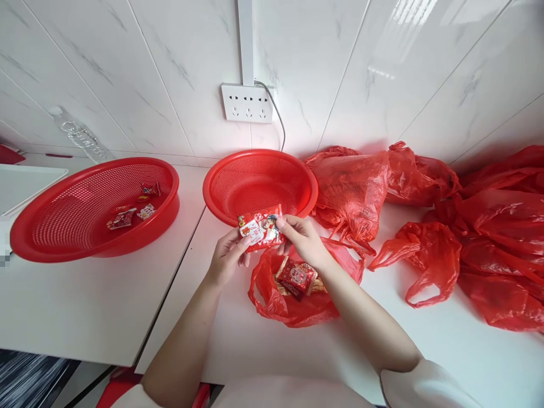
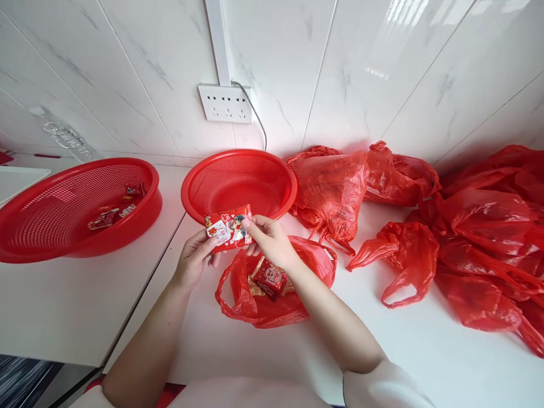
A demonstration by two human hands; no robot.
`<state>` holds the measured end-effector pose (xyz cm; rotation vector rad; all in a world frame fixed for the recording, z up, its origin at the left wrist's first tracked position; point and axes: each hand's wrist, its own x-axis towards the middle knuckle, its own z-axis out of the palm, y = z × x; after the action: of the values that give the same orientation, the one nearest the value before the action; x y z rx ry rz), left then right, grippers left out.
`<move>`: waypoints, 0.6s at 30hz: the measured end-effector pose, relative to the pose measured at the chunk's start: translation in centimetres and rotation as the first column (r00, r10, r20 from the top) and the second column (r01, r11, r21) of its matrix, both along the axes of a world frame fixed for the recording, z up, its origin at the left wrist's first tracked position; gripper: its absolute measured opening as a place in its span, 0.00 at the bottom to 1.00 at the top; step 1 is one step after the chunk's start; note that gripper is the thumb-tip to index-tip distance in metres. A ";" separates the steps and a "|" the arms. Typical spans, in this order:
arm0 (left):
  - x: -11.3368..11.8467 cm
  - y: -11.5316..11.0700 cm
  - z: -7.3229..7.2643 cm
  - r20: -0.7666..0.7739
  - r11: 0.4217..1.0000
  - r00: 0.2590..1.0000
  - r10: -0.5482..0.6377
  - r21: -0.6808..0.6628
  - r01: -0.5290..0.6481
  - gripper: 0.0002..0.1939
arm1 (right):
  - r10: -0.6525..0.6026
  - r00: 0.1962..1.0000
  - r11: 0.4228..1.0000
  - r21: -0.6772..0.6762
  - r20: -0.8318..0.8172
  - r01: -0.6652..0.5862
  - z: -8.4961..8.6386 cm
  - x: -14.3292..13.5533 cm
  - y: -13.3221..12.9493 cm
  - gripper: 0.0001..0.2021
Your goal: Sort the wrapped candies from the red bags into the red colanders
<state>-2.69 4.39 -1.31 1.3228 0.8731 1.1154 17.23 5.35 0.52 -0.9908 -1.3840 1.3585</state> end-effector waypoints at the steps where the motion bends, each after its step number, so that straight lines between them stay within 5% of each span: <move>1: 0.1 0.0 -0.1 0.018 1.000 1.000 -0.002 0.002 0.002 0.12 | 0.035 0.999 0.999 -0.019 -0.017 -0.036 0.2 -0.1 -0.1 0.18; 13: 0.5 0.1 -0.9 -0.048 0.995 0.994 0.097 0.001 -0.097 0.15 | 0.048 0.998 0.997 0.052 0.048 -0.050 0.3 0.1 -0.2 0.17; 18: -0.8 0.4 -0.5 -0.154 0.975 0.983 0.096 0.215 -0.062 0.23 | 0.255 0.948 0.961 0.062 0.190 -0.271 3.2 4.4 -0.6 0.16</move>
<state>-3.54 4.78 -1.77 1.5827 0.9551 1.1987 21.61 4.76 3.76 -0.9119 -1.7487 1.4138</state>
